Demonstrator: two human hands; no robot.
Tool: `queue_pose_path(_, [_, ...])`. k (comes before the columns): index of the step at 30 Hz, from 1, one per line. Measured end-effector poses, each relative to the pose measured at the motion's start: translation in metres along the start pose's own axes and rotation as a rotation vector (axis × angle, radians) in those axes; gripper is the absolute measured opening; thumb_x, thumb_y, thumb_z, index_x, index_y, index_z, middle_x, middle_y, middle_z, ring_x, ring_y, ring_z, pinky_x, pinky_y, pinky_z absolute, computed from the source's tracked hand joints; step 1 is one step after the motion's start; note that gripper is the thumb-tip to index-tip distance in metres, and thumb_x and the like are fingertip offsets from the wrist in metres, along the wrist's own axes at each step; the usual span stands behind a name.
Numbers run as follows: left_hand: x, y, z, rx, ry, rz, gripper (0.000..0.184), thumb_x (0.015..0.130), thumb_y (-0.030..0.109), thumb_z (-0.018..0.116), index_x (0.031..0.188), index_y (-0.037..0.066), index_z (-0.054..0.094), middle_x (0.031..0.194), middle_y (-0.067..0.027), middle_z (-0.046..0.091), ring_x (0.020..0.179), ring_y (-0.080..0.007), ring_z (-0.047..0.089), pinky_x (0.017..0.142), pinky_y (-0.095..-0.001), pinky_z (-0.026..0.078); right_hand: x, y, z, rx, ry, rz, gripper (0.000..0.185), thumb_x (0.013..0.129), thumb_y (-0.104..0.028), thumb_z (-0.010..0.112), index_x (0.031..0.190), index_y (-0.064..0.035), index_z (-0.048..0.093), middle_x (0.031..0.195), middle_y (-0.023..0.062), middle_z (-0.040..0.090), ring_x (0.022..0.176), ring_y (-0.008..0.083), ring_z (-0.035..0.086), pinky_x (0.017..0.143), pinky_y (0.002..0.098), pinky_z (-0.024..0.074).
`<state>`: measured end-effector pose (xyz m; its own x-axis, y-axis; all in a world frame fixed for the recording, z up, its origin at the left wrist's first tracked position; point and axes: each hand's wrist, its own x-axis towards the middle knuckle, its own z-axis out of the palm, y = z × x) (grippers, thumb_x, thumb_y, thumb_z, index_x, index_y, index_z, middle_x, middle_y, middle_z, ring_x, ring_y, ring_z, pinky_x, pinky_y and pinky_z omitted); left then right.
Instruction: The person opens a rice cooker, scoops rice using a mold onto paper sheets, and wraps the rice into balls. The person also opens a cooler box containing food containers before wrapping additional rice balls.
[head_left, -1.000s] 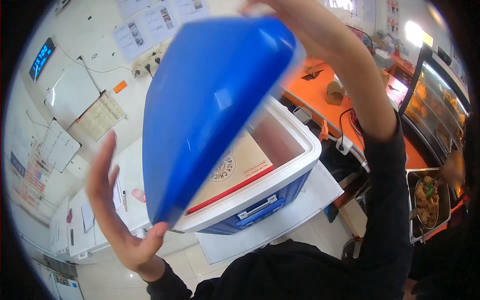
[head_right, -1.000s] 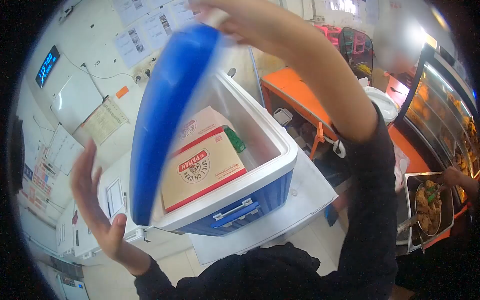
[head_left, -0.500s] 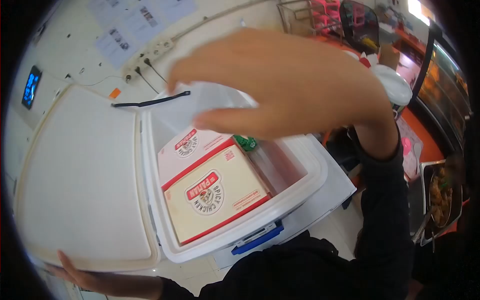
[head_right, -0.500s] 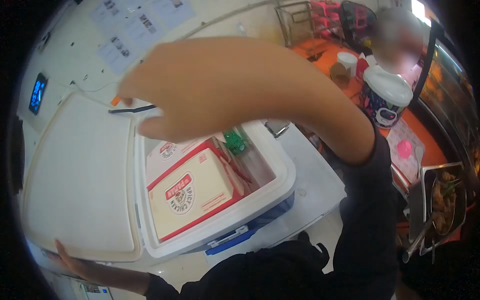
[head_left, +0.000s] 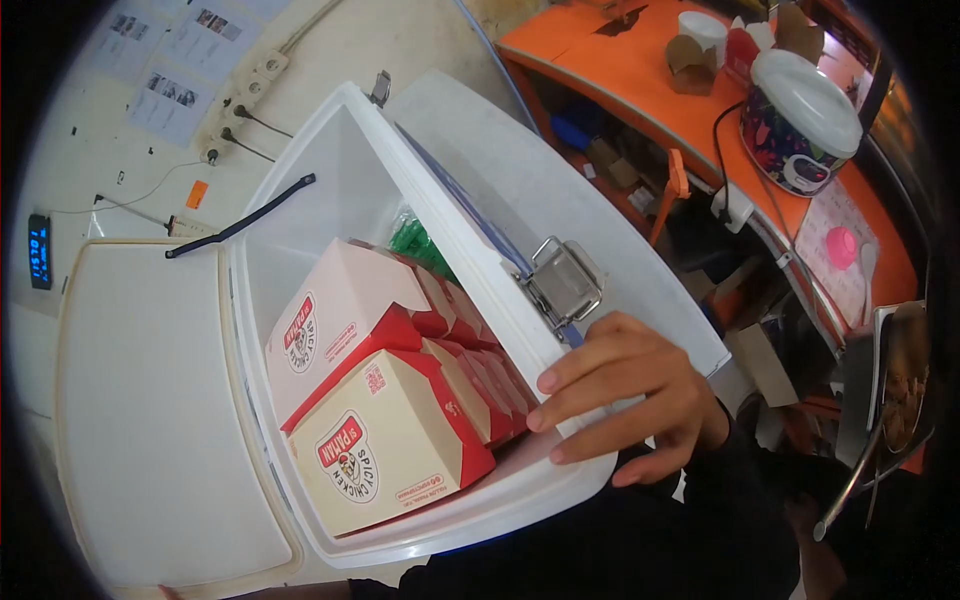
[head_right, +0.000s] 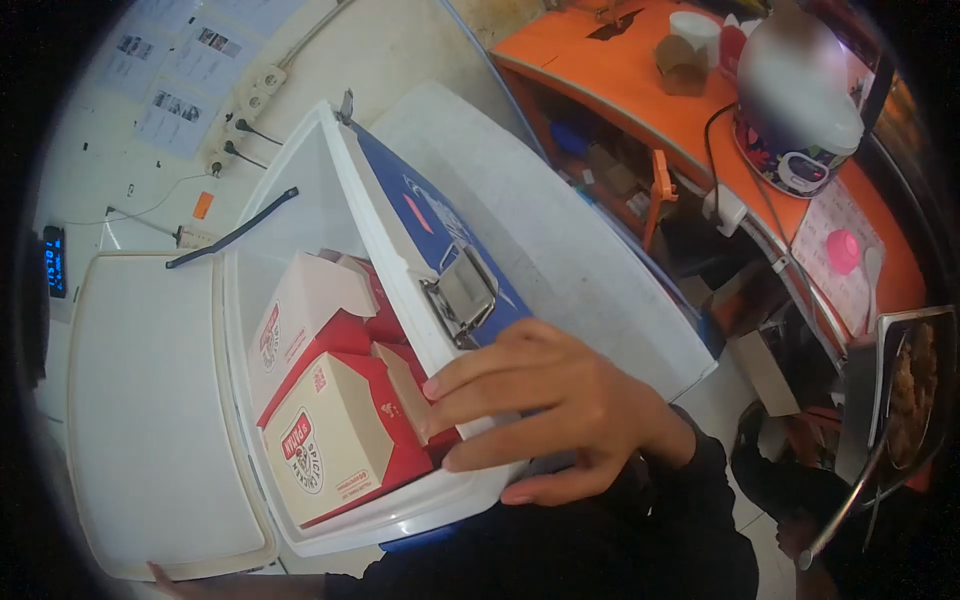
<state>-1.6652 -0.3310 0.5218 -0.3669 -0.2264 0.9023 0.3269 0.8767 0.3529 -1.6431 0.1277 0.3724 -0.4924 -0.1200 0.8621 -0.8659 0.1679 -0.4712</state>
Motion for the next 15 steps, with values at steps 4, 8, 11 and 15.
queue_pose_path(4, [-0.003,0.005,-0.005,0.053,-0.053,0.021,0.07,0.077,0.024,0.061,0.134,0.002,0.027,0.135,-0.0192,0.032,0.12,-0.0305,0.036,0.097,-0.0445,0.033,-0.018,0.004,0.019,0.004,0.076,0.064,0.031,0.08,-0.041,0.054,0.084,-0.0143,0.068,0.098,0.0062,0.064,0.104,0.0231,0.051,0.077,0.0346,0.0289])
queue_pose_path(8, [-0.003,0.012,-0.011,0.097,-0.098,0.045,0.07,0.077,0.025,0.061,0.134,0.003,0.027,0.136,-0.0192,0.031,0.121,-0.031,0.035,0.097,-0.0456,0.033,-0.022,0.012,0.031,0.023,0.204,-0.005,0.027,0.076,-0.039,0.059,0.088,-0.0152,0.064,0.106,0.0063,0.061,0.107,0.0237,0.053,0.079,0.0363,0.0288])
queue_pose_path(11, [-0.003,0.014,-0.012,0.113,-0.124,0.062,0.07,0.077,0.026,0.061,0.134,0.003,0.027,0.136,-0.0192,0.03,0.121,-0.0314,0.035,0.097,-0.0465,0.032,-0.023,0.015,0.038,0.005,0.272,-0.047,0.028,0.079,-0.042,0.055,0.085,-0.016,0.064,0.103,0.0056,0.063,0.106,0.0228,0.053,0.077,0.0354,0.028])
queue_pose_path(15, [-0.002,0.018,-0.015,0.139,-0.153,0.086,0.07,0.077,0.027,0.061,0.134,0.004,0.027,0.137,-0.0192,0.029,0.122,-0.0318,0.034,0.097,-0.0476,0.032,-0.022,0.016,0.041,-0.007,0.327,-0.063,0.03,0.082,-0.044,0.051,0.082,-0.0173,0.063,0.098,0.0047,0.064,0.105,0.0217,0.054,0.076,0.0348,0.0279])
